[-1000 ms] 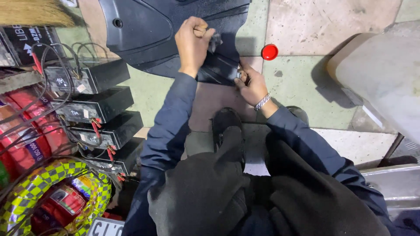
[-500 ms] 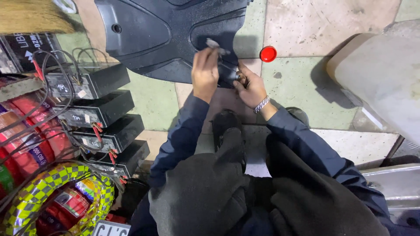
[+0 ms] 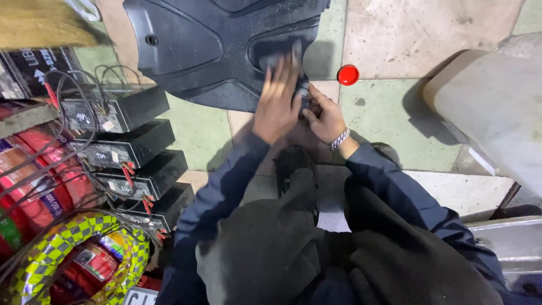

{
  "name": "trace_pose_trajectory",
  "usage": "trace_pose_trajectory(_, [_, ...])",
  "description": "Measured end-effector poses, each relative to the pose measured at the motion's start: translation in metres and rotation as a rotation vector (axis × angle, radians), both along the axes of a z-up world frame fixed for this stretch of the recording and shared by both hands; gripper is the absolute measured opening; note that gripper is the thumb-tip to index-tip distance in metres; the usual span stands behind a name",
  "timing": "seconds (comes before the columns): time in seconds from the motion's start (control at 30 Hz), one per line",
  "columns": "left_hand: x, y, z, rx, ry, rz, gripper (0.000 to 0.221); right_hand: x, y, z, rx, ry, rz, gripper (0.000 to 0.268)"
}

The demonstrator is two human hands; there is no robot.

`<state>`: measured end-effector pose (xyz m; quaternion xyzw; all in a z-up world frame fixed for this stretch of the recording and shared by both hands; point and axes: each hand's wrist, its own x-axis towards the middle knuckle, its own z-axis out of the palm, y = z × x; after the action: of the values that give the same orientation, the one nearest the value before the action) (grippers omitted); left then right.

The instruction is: Cleaning and preparing a motorcycle plastic fairing using a cloth, cleaning solution, and scissors.

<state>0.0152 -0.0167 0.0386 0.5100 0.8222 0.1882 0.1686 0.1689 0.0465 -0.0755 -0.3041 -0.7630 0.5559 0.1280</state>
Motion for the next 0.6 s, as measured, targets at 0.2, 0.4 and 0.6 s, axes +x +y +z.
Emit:
trace_pose_trajectory(0.2, [0.003,-0.014,-0.018,-0.067,0.007,-0.107,0.071,0.007,0.002,-0.010,-0.091,-0.097,0.044,0.069])
trace_pose_trajectory(0.4, [-0.014,0.003,-0.015,-0.097,0.039,-0.120,0.064,0.000,0.011,0.021,-0.303,-0.151,0.083,0.068])
trace_pose_trajectory(0.6, [0.018,-0.035,-0.002,-0.151,0.023,-0.156,0.061,-0.002,0.012,0.013,-0.223,-0.131,0.038,0.060])
